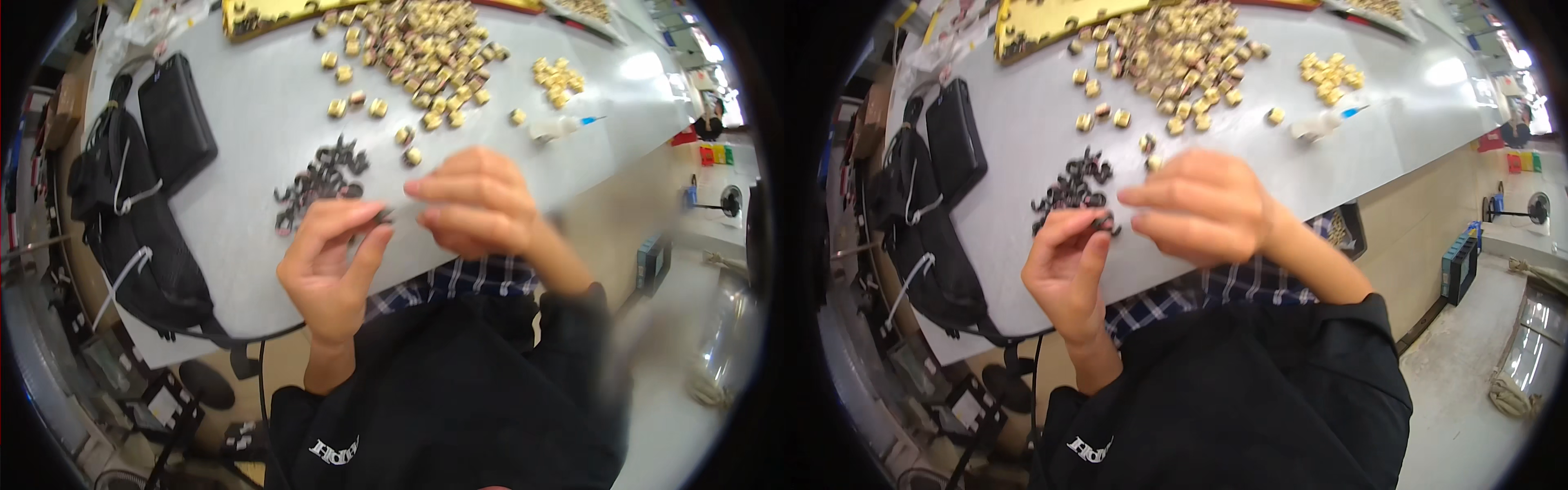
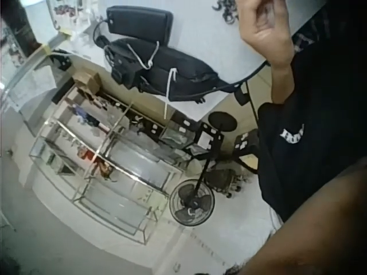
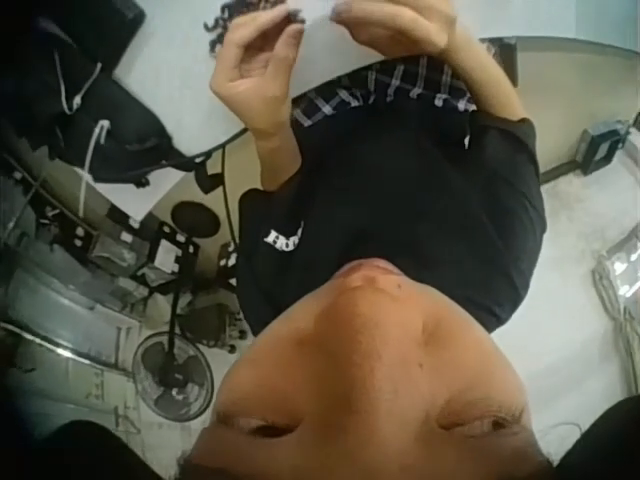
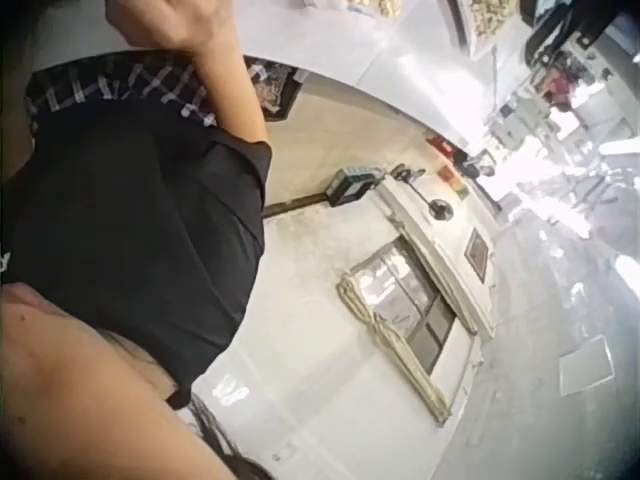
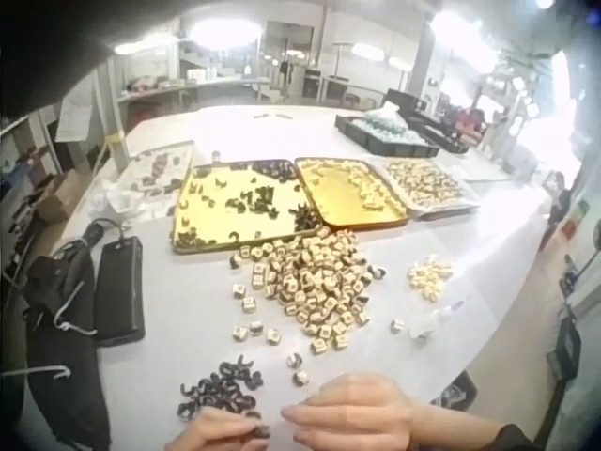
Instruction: Applying glue to small gold-colored and black plastic components and joining them together on a workbench.
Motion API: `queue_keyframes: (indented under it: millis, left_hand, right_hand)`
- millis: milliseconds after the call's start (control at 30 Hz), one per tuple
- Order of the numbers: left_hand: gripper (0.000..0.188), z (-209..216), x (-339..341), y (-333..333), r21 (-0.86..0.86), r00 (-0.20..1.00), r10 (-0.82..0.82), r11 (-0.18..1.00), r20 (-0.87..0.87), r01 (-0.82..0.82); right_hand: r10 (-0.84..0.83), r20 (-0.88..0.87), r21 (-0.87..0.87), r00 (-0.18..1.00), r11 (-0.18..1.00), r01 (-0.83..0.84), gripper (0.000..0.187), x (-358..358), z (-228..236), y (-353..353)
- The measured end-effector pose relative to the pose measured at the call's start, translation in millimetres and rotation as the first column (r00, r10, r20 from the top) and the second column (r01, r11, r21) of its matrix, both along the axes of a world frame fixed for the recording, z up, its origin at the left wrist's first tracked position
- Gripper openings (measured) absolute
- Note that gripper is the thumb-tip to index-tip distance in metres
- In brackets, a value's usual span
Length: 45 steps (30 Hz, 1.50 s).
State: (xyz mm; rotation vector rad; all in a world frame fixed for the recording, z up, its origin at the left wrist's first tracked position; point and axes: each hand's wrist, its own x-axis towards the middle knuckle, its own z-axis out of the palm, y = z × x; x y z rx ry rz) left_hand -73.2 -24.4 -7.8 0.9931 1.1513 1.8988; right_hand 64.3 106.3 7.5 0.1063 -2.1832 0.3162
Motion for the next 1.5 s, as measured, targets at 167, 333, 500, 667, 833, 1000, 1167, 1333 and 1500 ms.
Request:
queue_keyframes:
  millis: [167,333,500,667,833,1000,1167,1333,1500]
  left_hand:
    - [0.022,1,0,-7,-0.079,0.995,0.095,0.992,0.009,-0.094]
    - [0.019,6,9,-5,-0.085,0.992,0.104,0.992,0.074,-0.098]
    - [0.018,12,28,0,-0.094,0.998,0.001,0.996,0.057,0.004]
    - [0.020,10,45,10,-0.060,0.983,-0.151,0.986,0.104,0.158]
    - [0.023,4,52,14,-0.085,0.965,-0.204,0.972,0.165,0.220]
    - [0.024,4,53,15,-0.129,0.976,-0.190,0.971,0.108,0.203]
    - [0.026,8,73,25,-0.146,0.967,-0.159,0.971,0.202,0.190]
    - [0.028,1,75,39,-0.094,0.975,-0.143,0.982,0.172,0.161]
    - [0.023,-3,67,45,-0.064,0.985,-0.160,0.986,-0.061,0.156]
  right_hand:
    - [-0.322,-0.240,-0.005,0.916,0.944,0.331,0.037,70,-5,-13]
    - [-0.817,-0.123,-0.450,0.564,0.552,0.702,0.047,104,-15,5]
    - [-0.751,0.267,-0.611,0.604,0.353,0.708,0.056,100,-10,16]
    - [-0.658,0.300,-0.610,0.691,0.425,0.669,0.048,103,-12,25]
    - [-0.497,0.244,-0.828,0.833,0.341,0.446,0.039,107,-17,22]
    - [-0.438,0.071,-0.947,0.896,0.252,0.198,0.035,112,-6,17]
    - [-0.381,-0.096,-0.979,0.919,0.203,-0.018,0.033,119,-19,22]
    - [-0.512,-0.258,-0.966,0.819,0.132,-0.221,0.030,97,-20,19]
    - [-0.434,-0.451,-0.876,0.780,0.049,-0.480,0.028,83,-26,15]
